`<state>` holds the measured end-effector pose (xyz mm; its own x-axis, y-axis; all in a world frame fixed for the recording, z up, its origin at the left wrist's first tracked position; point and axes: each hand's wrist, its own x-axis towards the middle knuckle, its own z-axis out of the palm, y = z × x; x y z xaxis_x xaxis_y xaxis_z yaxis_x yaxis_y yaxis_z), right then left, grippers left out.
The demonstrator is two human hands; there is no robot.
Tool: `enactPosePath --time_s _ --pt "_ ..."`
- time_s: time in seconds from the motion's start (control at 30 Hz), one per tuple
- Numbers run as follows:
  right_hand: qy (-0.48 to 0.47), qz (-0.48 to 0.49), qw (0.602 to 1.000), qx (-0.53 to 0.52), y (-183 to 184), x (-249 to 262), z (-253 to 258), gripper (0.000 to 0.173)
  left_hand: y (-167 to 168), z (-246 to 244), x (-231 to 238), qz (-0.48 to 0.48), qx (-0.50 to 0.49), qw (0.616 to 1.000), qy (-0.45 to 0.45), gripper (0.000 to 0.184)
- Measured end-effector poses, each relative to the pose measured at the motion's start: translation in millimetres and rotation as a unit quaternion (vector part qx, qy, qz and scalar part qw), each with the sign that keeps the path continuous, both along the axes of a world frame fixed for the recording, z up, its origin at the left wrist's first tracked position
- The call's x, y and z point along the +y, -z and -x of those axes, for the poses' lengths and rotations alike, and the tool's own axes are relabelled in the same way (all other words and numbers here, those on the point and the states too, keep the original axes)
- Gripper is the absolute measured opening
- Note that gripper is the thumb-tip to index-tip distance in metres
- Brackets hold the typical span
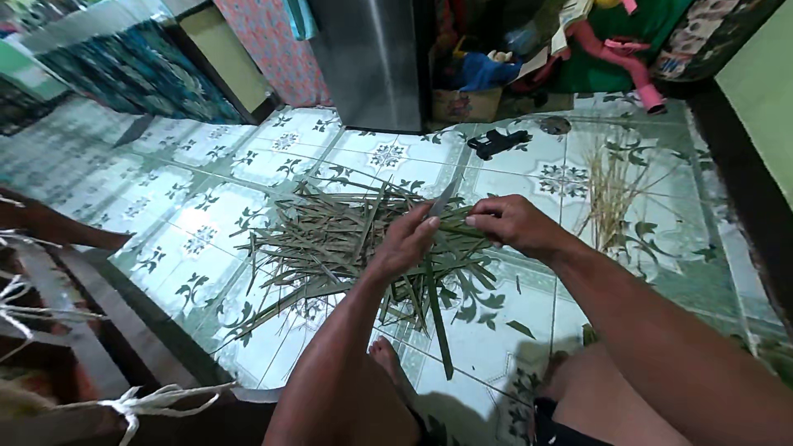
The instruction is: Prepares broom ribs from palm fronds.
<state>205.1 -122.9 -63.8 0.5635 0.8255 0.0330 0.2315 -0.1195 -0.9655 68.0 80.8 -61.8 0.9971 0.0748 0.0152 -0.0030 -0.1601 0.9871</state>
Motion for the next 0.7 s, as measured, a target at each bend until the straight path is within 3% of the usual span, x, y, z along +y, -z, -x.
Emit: enactPosePath --time_s 0.17,0.33,0.43,0.57,0.7 --pt "-0.065 -0.031 0.991 0.109 4 1 -1 0.017 -1 3 10 0.098 -0.003 0.994 -0.041 0.042" --pt "-0.101 -0.027 0.974 0.202 3 1 2 0.015 1 6 1 0.097 0.019 0.995 0.027 0.04" --pt "-0.131 -0.039 0.957 0.257 4 3 5 0.018 -1 7 3 0.096 0.01 0.995 0.018 0.042" --pt "-0.138 -0.033 0.951 0.275 4 2 6 0.018 -4 10 -1 0.1 0.021 0.995 0.02 0.04" --pt "-0.155 -0.035 0.95 0.269 6 1 5 0.02 -8 15 11 0.125 -0.005 0.992 -0.033 0.043"
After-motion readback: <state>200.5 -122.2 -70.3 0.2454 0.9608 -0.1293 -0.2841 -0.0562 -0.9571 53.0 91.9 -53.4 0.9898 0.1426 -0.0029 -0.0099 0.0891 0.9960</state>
